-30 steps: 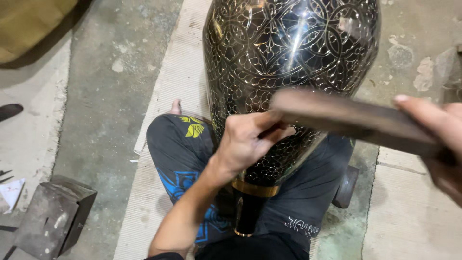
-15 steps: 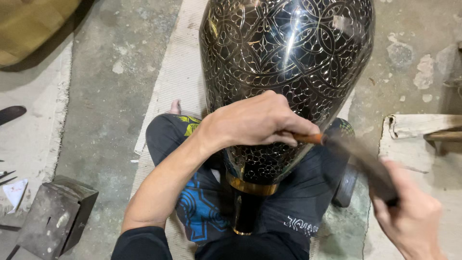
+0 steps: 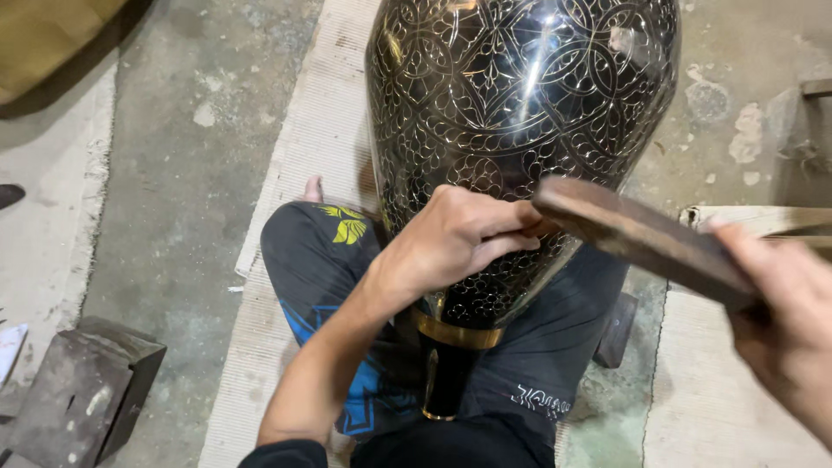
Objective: The person sits on the floor with a large engraved brass vase on their lap. They hold a small punch against the vase surface with one hand and repeatedly strike it with a wooden mallet held in the other hand, working across the decorated pattern.
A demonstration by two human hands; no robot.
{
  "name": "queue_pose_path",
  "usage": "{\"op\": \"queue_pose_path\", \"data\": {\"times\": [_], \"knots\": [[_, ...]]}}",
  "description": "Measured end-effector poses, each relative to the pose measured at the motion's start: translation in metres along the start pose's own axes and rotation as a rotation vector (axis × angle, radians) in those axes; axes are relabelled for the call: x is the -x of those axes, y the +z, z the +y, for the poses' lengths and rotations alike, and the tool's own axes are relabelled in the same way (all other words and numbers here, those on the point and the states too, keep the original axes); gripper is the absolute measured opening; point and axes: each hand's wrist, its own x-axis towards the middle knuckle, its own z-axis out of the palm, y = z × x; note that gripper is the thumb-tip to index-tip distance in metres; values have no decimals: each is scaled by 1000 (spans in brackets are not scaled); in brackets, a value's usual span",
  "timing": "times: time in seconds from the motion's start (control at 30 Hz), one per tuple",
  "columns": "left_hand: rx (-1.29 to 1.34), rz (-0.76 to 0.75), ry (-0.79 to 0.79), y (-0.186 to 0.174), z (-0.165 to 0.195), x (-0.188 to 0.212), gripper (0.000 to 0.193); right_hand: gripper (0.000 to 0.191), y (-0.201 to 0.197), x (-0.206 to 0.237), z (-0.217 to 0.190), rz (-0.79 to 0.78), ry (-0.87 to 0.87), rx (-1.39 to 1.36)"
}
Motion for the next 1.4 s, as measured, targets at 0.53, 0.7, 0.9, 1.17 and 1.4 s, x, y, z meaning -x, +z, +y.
{"op": "queue_pose_path", "data": {"times": [0.53, 0.7, 0.9, 1.17, 1.4], "knots": [[113, 819, -148, 59, 19, 31, 20, 67, -56, -75, -44, -91, -333, 170], [68, 856, -126, 59, 21, 30, 23, 69, -50, -74, -41, -178, -301, 499], [91, 686, -82, 47, 18, 20, 22, 75, -38, -80, -26, -123, -126, 463], [117, 701, -78, 50, 19, 21, 20, 71, -40, -76, -17, -115, -34, -90], [89, 396, -183, 30, 16, 19, 27, 80, -39, -65, -3, -62, -248, -34]]}}
